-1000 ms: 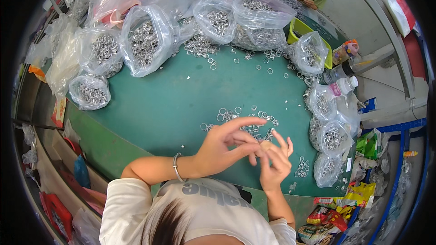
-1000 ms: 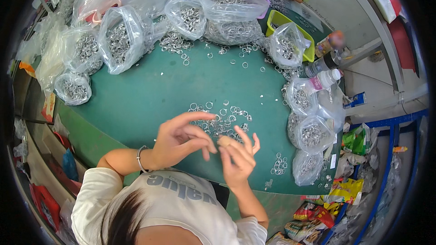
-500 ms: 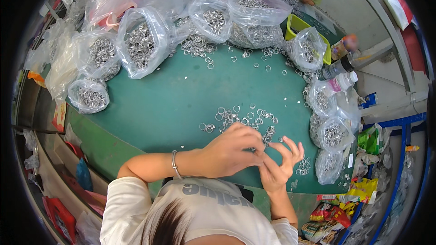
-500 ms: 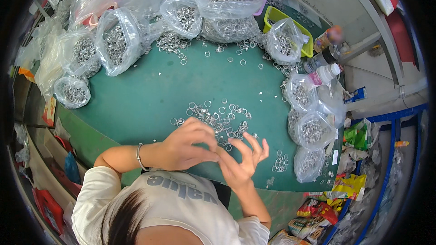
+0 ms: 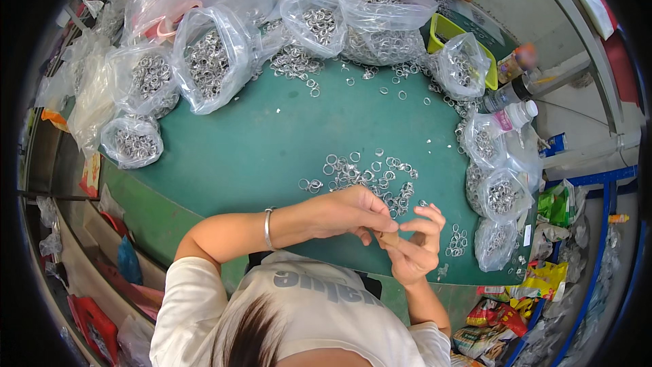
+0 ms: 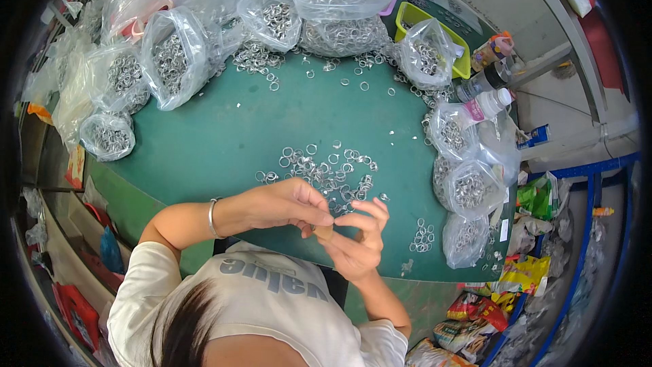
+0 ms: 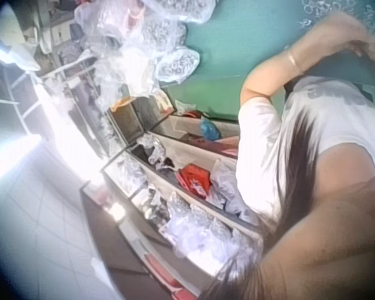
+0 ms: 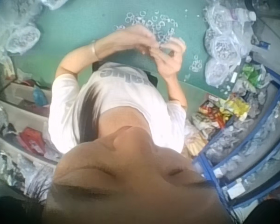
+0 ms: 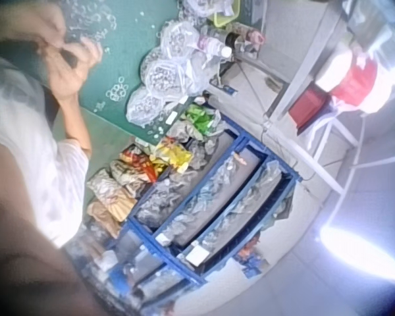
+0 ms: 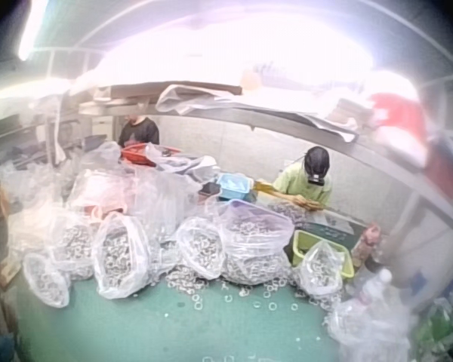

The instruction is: The person sorts small metal rings on a green workstation, picking them up by hand and placing them into small plastic bags or bins.

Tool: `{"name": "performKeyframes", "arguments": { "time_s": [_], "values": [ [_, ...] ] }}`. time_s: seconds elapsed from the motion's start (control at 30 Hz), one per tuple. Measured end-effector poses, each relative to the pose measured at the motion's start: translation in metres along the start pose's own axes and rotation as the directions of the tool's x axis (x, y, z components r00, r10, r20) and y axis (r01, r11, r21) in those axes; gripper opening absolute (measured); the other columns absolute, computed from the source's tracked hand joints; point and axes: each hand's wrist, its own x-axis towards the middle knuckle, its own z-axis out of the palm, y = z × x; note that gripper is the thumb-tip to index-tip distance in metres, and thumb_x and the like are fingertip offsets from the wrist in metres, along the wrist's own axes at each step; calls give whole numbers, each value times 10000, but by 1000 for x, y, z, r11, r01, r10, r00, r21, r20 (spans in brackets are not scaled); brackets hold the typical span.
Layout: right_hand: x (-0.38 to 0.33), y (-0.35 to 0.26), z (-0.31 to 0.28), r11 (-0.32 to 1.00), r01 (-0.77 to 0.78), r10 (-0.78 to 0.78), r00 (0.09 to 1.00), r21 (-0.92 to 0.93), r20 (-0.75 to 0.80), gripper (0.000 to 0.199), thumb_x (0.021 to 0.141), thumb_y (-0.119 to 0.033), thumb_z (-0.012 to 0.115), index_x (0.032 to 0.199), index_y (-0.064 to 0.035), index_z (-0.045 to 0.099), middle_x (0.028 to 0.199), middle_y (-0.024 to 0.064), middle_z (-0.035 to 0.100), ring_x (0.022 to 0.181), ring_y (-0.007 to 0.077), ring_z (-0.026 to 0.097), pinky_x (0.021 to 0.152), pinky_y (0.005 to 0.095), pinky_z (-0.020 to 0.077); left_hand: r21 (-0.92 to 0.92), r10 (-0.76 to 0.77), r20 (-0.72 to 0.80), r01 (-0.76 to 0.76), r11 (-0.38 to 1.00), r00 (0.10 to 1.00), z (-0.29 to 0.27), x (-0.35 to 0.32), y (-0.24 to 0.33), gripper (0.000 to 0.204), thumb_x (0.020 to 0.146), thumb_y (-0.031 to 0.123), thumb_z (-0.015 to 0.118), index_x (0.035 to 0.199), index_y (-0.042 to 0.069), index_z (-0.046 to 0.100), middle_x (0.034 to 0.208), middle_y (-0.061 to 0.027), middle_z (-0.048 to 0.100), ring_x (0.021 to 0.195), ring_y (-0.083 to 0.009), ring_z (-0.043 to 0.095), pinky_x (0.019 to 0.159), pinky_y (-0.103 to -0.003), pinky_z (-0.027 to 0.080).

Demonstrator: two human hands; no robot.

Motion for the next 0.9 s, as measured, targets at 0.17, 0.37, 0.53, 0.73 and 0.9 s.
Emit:
{"name": "performKeyframes", "arguments": {
  "time_s": [0.17,0.37,0.53,0.73,0.9],
  "values": [
    [-5,-2,18,806,-302,411,905,509,-113,158,767,-164,690,852,-32,701,1128,99,474,1130,294,404,980,449,289,108,211,-148,-196,975,966,8,6,-19,151,912,113,541,1013,6,576,877,-40,612,738,-95,574,607,-222,462],
    [-3,-6,21,436,-388,612,789,812,48,226,862,-252,623,946,-50,679,1381,132,333,1248,279,360,1033,424,289,293,675,-260,-609,737,691,25,6,-31,351,876,4,541,1221,-8,480,992,-70,608,943,-156,584,843,-270,451],
    [-10,-7,29,349,-439,603,782,828,160,298,868,-309,612,991,-45,673,1413,138,304,1276,272,343,1034,431,301,245,640,-162,-598,763,751,30,10,-32,386,857,-4,574,1233,-47,494,1108,-116,617,1050,-175,571,925,-295,434],
    [-15,4,31,925,-324,352,927,199,-128,332,854,-347,596,975,-56,700,1330,188,409,1252,353,338,1029,483,231,-11,446,-441,-501,865,779,33,10,-41,233,868,36,582,1072,-77,587,1059,-197,628,1015,-218,608,892,-317,487],
    [-20,17,21,910,-108,91,994,-401,-62,260,823,-393,601,959,-204,717,1321,126,425,1257,373,305,1032,541,143,-49,455,-404,-516,855,793,28,12,-42,290,900,65,538,1158,-63,513,1137,-182,586,1080,-237,567,937,-357,455]
  ]
}}
